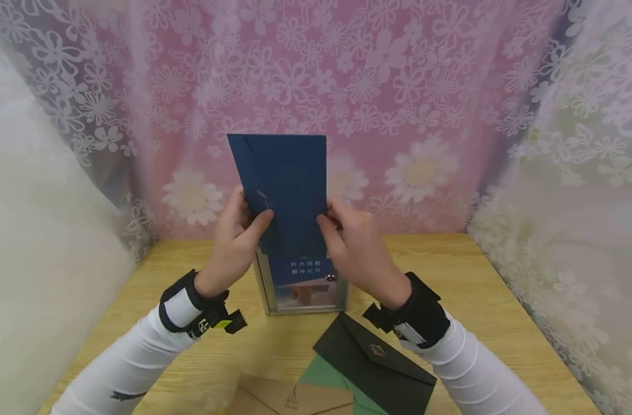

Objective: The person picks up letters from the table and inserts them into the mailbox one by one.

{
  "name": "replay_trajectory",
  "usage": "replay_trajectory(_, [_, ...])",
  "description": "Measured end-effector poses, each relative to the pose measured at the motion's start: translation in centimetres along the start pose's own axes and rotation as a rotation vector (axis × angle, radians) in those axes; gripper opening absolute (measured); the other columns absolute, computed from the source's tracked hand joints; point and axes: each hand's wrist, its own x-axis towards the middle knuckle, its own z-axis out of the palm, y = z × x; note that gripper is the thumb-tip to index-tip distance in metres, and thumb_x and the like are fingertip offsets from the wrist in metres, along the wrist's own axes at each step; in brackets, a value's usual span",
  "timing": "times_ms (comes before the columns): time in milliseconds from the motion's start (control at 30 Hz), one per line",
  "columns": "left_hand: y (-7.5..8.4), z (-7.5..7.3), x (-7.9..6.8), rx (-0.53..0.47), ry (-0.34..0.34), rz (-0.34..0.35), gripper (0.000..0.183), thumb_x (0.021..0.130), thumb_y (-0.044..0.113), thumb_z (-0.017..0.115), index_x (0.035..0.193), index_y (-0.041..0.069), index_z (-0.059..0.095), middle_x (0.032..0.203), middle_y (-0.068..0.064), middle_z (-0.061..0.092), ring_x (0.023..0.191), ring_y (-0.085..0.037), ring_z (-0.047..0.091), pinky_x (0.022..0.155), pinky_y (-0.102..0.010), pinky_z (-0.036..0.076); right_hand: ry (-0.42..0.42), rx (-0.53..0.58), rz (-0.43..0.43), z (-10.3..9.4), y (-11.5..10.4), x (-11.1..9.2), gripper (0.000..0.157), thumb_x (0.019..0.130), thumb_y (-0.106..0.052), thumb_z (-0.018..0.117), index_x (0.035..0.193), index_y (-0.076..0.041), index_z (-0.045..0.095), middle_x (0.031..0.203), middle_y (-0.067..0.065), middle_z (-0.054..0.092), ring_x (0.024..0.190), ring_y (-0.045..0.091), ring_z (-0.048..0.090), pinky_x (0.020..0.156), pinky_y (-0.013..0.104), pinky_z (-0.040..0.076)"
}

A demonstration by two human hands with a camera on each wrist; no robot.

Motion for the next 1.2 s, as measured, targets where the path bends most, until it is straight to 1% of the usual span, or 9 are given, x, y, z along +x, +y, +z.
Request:
replay_trajectory(133, [0.5, -0.2, 2.0, 0.021, 0.018, 0.071, 0.026, 0.094, -0.016, 0.039, 0.119, -0.015, 0.039, 0.116, -0.031, 0.053, 0.102, -0.031, 0.059, 0.082, -0.053, 0.052, 0.067, 0.001, 0.001, -0.9, 0.5, 2.3, 0.026, 0.097, -0.004, 0.052, 0.123, -0.003, 0.054, 0.098, 0.007, 0.065, 0.078, 0.010, 0.054, 0.058, 0.033, 0.041])
replay_trajectory(267, [0.4, -0.4, 3.7, 0.065, 0.036, 0.101, 0.026, 0.093, -0.017, 0.039, 0.118, -0.014, 0.041, 0.115, -0.029, 0.056, 0.101, -0.029, 0.060, 0.082, -0.051, 0.052, 0.126, -0.044, -0.012, -1.5, 1.2, 4.4, 0.019, 0.096, -0.003, 0.053, 0.114, 0.000, 0.057, 0.088, 0.008, 0.067, 0.065, 0.010, 0.050, 0.048, 0.032, 0.033])
replay_trajectory(400, [0.0, -0.4, 5.0, 0.091, 0.048, 0.056, 0.032, 0.094, -0.015, 0.040, 0.125, -0.010, 0.041, 0.120, -0.025, 0.055, 0.103, -0.025, 0.059, 0.083, -0.049, 0.052, 0.141, -0.027, -0.025, -1.7, 2.2, 5.7, 0.017, 0.096, -0.002, 0.052, 0.112, 0.002, 0.057, 0.089, 0.011, 0.067, 0.067, 0.013, 0.052, 0.055, 0.034, 0.037])
replay_trajectory(500, [-0.4, -0.3, 5.6, 0.091, 0.044, -0.006, 0.035, 0.094, -0.012, 0.041, 0.129, -0.007, 0.040, 0.122, -0.023, 0.055, 0.104, -0.023, 0.058, 0.085, -0.048, 0.051, 0.138, -0.004, -0.010, -1.5, 3.1, 6.2, 0.018, 0.096, 0.000, 0.052, 0.113, 0.001, 0.058, 0.098, 0.011, 0.067, 0.078, 0.014, 0.059, 0.066, 0.037, 0.044])
replay_trajectory(567, [-0.8, -0.2, 5.7, 0.096, 0.044, -0.039, 0.035, 0.095, -0.012, 0.042, 0.129, -0.006, 0.041, 0.121, -0.023, 0.055, 0.104, -0.024, 0.058, 0.086, -0.048, 0.051, 0.134, 0.012, 0.007, -1.3, 3.7, 6.3, 0.018, 0.096, 0.001, 0.052, 0.112, 0.000, 0.058, 0.100, 0.011, 0.067, 0.081, 0.015, 0.060, 0.068, 0.038, 0.045])
replay_trajectory(733, [-1.4, -0.1, 5.5, 0.129, 0.047, -0.079, 0.037, 0.095, -0.010, 0.043, 0.131, -0.005, 0.041, 0.123, -0.022, 0.055, 0.104, -0.023, 0.058, 0.086, -0.047, 0.051, 0.121, 0.037, 0.046, -0.6, 4.7, 6.0, 0.016, 0.096, 0.000, 0.051, 0.111, -0.002, 0.058, 0.086, 0.010, 0.066, 0.066, 0.014, 0.050, 0.060, 0.037, 0.037])
replay_trajectory(967, [-6.0, -0.5, 4.8, 0.218, 0.029, -0.129, 0.035, 0.096, 0.000, 0.048, 0.129, 0.007, 0.044, 0.117, -0.012, 0.061, 0.096, -0.010, 0.060, 0.081, -0.040, 0.054, 0.099, 0.077, 0.131, 0.0, 4.5, 5.7, 0.017, 0.095, -0.003, 0.053, 0.111, -0.004, 0.059, 0.089, 0.010, 0.066, 0.074, 0.015, 0.056, 0.068, 0.039, 0.041])
replay_trajectory(1067, [-6.6, -0.3, 4.3, 0.262, 0.008, -0.154, 0.031, 0.096, 0.001, 0.049, 0.127, 0.006, 0.045, 0.115, -0.011, 0.062, 0.094, -0.007, 0.060, 0.080, -0.038, 0.055, 0.137, 0.080, 0.116, -0.3, 3.0, 6.1, 0.029, 0.093, 0.001, 0.052, 0.122, 0.001, 0.053, 0.092, 0.017, 0.065, 0.077, 0.019, 0.054, 0.069, 0.039, 0.040])
replay_trajectory(1200, [-7.0, -0.2, 3.9, 0.271, -0.026, -0.160, 0.028, 0.096, 0.001, 0.049, 0.123, 0.004, 0.047, 0.113, -0.011, 0.062, 0.092, -0.008, 0.060, 0.078, -0.036, 0.055, 0.227, 0.079, 0.058, -1.2, 1.2, 7.1, 0.054, 0.091, 0.006, 0.050, 0.141, 0.001, 0.033, 0.090, 0.022, 0.055, 0.073, 0.023, 0.048, 0.066, 0.032, 0.038])
